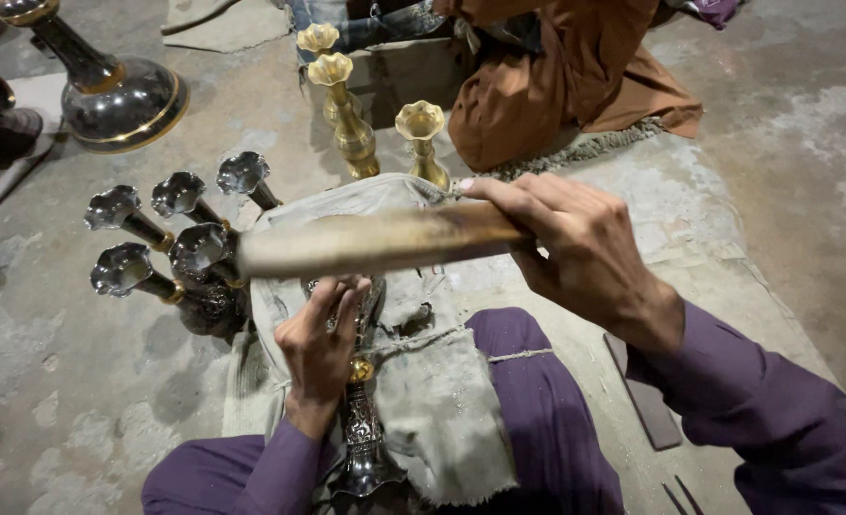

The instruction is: The person sits on the floor with an ornate metal vase braced against a cloth-covered pad on their lap. They hold a punch against the vase surface with one hand and strike it with a wooden mallet held in the other hand, repeatedly hammering to chase the decorative pattern into the metal.

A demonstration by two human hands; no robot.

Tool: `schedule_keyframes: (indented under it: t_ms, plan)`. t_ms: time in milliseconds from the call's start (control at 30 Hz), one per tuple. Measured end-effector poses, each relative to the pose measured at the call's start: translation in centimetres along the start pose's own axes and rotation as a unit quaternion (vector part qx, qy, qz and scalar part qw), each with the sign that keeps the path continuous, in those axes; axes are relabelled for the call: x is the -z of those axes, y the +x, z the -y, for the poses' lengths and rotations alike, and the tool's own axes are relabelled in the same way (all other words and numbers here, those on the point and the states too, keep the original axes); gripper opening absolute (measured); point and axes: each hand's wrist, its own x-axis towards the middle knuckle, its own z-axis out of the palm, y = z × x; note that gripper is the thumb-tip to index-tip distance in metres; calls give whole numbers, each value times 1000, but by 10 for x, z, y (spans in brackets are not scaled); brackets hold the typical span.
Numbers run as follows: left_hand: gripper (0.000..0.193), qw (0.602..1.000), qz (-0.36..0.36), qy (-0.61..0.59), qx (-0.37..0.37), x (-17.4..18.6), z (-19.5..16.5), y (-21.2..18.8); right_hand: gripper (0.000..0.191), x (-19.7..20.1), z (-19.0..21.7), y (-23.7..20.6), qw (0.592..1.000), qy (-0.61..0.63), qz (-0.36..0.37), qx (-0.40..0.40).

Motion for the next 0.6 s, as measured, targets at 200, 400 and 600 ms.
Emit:
schedule_keyframes:
  t_ms: [200,400,600]
  plan:
    - [33,1000,1,-12,4,7,-16,14,41,0,2,-2,999,15,-32,-2]
    - [26,999,-36,-35,-11,5,-10,15,47,11,6,-8,987,-128,86,-55]
    - [45,971,-103,-153,155,33,-8,19,42,-6,5,-38,913,327,42,-242]
